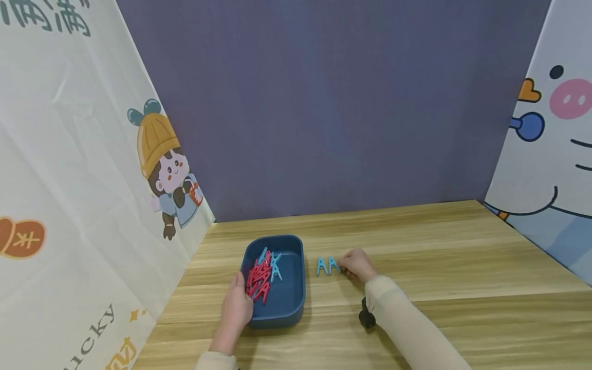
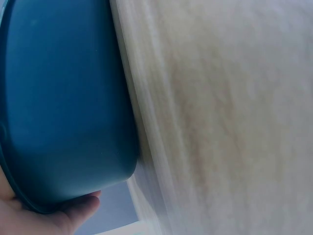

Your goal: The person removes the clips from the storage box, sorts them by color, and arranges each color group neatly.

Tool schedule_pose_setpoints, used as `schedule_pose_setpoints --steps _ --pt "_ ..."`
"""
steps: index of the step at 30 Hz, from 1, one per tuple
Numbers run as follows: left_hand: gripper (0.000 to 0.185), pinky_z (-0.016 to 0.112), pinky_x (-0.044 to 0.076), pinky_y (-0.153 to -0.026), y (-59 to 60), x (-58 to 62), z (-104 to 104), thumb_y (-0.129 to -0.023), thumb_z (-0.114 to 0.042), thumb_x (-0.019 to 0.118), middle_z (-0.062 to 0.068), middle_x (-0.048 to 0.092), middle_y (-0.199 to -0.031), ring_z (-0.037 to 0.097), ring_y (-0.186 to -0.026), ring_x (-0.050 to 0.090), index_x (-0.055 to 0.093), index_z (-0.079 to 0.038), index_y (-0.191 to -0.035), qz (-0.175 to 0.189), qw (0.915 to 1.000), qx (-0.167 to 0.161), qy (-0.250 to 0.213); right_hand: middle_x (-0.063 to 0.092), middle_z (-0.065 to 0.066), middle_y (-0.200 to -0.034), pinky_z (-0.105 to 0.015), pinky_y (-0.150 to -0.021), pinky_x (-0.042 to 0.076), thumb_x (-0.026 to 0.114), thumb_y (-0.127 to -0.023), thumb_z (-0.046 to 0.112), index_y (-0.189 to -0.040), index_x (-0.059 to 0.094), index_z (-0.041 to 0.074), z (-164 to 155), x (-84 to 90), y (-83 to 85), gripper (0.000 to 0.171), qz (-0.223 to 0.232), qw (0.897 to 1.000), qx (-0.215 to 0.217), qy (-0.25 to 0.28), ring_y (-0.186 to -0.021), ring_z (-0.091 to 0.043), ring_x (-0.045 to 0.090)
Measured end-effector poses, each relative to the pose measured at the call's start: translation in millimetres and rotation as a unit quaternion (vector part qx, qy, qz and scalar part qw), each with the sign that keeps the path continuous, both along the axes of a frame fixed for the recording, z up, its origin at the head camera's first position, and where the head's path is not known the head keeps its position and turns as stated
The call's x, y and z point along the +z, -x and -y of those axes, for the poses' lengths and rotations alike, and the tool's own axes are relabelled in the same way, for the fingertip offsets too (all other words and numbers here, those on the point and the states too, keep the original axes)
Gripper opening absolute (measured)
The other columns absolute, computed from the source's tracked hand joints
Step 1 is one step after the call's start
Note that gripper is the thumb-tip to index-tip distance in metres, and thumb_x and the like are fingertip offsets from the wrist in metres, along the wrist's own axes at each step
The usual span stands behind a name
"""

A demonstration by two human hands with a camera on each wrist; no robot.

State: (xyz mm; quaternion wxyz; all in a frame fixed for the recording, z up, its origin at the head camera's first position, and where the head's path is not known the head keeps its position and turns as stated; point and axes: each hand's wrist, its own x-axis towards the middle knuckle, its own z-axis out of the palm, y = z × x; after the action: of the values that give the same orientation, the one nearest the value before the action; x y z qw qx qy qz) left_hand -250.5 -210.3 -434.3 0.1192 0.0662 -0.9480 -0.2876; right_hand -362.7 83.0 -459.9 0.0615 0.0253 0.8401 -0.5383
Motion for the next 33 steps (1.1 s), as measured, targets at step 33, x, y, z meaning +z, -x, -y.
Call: schedule_pose_setpoints --steps 33 --pt "0.054 0.052 0.029 -0.102 1.9 -2.1 -0.7 -0.086 0.007 0.044 0.033 0.028 -0.139 0.044 -0.126 0.031 0.026 0.016 -0.136 0.001 1.0000 0.005 0.001 0.062 -0.017 -0.078 -0.019 -0.037 0.030 0.062 -0.086 0.017 -0.088 0.067 0.000 28.6 49.0 -3.0 0.018 -0.062 0.996 0.066 -0.016 -0.043 -0.009 0.039"
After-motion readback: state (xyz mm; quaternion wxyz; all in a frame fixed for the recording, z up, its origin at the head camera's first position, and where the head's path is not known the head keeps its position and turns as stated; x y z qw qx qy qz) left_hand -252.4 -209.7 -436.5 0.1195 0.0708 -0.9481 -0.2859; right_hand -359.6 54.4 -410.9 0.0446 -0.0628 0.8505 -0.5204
